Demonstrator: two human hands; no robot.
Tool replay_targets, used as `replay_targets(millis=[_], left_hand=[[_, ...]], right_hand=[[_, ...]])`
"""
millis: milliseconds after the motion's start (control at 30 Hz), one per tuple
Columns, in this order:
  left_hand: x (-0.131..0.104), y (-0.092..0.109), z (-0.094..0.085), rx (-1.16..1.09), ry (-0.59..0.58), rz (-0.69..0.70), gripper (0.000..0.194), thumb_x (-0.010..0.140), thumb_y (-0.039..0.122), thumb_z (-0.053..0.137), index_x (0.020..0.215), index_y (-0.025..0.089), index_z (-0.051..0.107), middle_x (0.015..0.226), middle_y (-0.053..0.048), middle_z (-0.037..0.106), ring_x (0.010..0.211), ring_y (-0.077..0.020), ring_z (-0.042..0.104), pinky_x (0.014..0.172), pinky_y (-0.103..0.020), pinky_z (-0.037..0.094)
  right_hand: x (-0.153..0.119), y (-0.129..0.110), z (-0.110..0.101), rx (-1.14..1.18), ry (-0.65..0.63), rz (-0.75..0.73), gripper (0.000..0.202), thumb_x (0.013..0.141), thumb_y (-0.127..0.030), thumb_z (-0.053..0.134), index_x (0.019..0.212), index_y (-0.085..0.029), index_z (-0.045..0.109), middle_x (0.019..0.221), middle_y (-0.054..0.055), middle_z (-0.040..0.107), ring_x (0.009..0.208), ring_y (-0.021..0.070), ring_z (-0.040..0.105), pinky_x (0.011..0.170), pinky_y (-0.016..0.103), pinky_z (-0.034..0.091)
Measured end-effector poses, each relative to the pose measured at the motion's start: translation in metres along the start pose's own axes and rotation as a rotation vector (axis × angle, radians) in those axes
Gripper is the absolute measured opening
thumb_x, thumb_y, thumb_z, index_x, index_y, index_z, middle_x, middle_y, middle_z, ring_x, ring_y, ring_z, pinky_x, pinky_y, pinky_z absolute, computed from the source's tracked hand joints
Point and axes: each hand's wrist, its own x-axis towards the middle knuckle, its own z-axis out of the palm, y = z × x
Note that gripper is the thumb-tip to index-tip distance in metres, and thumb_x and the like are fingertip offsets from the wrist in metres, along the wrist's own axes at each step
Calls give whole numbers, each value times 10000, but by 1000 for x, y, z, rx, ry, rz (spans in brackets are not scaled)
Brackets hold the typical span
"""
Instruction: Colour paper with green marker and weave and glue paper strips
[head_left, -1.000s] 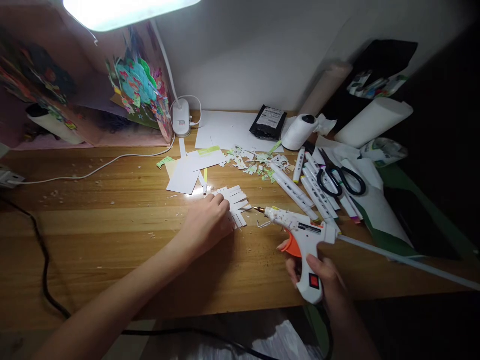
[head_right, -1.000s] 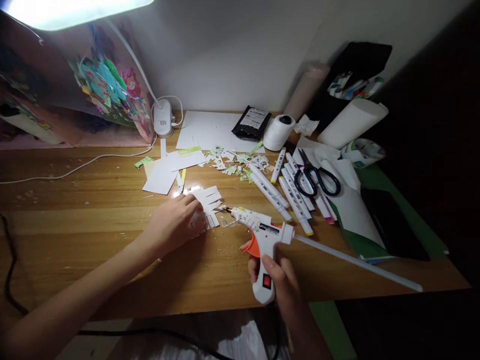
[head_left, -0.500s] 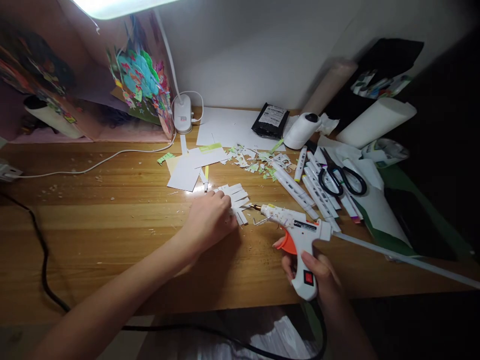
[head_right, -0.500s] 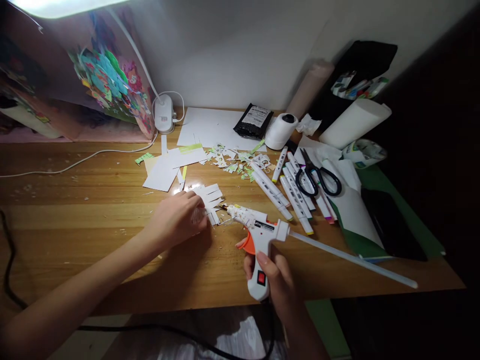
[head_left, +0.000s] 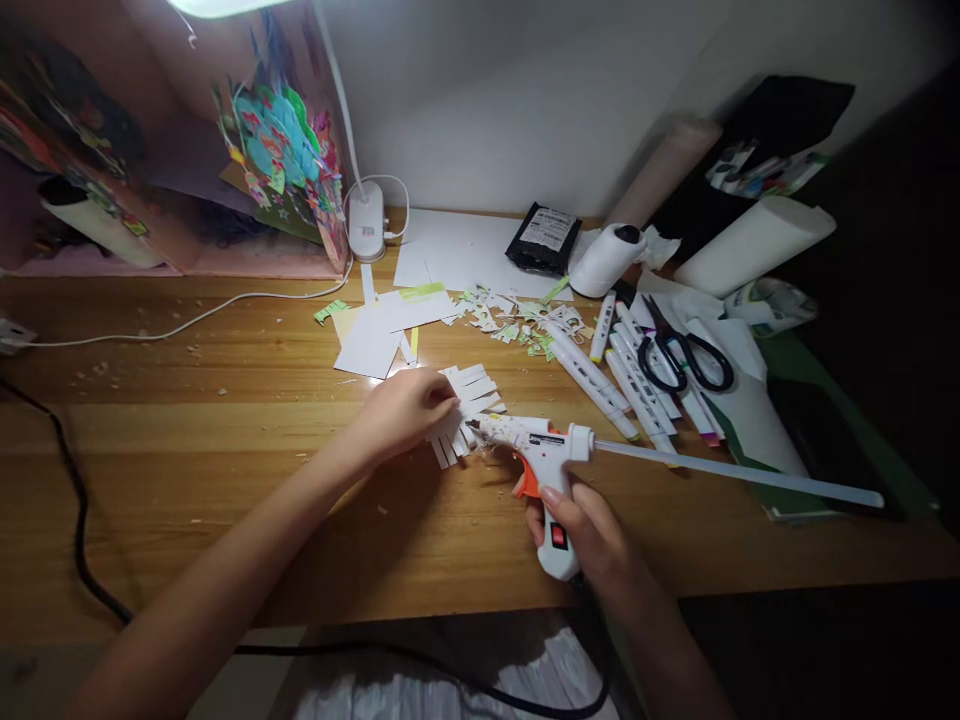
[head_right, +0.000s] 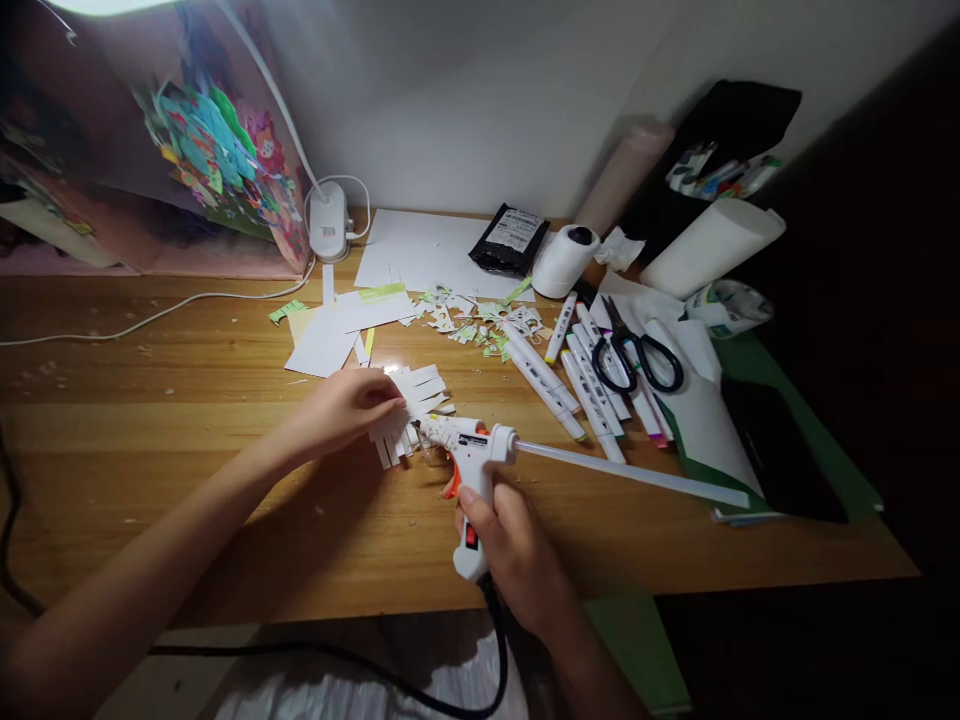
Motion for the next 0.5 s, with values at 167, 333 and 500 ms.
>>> replay_targets(millis=[167, 333, 500], left_hand=[[-12, 6, -4, 35, -14, 100, 199, 789, 373, 602, 868, 191, 629, 868, -44, 618, 784, -183, 555, 648, -277, 392], [-19, 15, 4, 248, 34, 161, 463, 660, 528, 705, 931, 174, 578, 984, -85, 580, 871, -240, 542, 684, -320, 417], [-18, 20, 13, 317, 77, 140, 390, 685, 500, 678, 872, 179, 556, 937, -71, 589, 845, -237, 548, 655, -314, 408]], right_hand=[[-1, -1, -4, 72, 33, 0, 415, 768, -543, 464, 773, -146, 584, 515, -24, 485, 457, 101, 396, 448, 225, 324], [-8, -1, -11, 146, 108, 8, 438, 758, -534, 491, 893, -136, 615, 497, -28, 478, 429, 96, 388, 417, 213, 312], [-8, 4, -11, 125, 109, 15, 435, 771, -542, 471, 907, -156, 617, 510, -20, 485, 447, 118, 406, 430, 231, 331]])
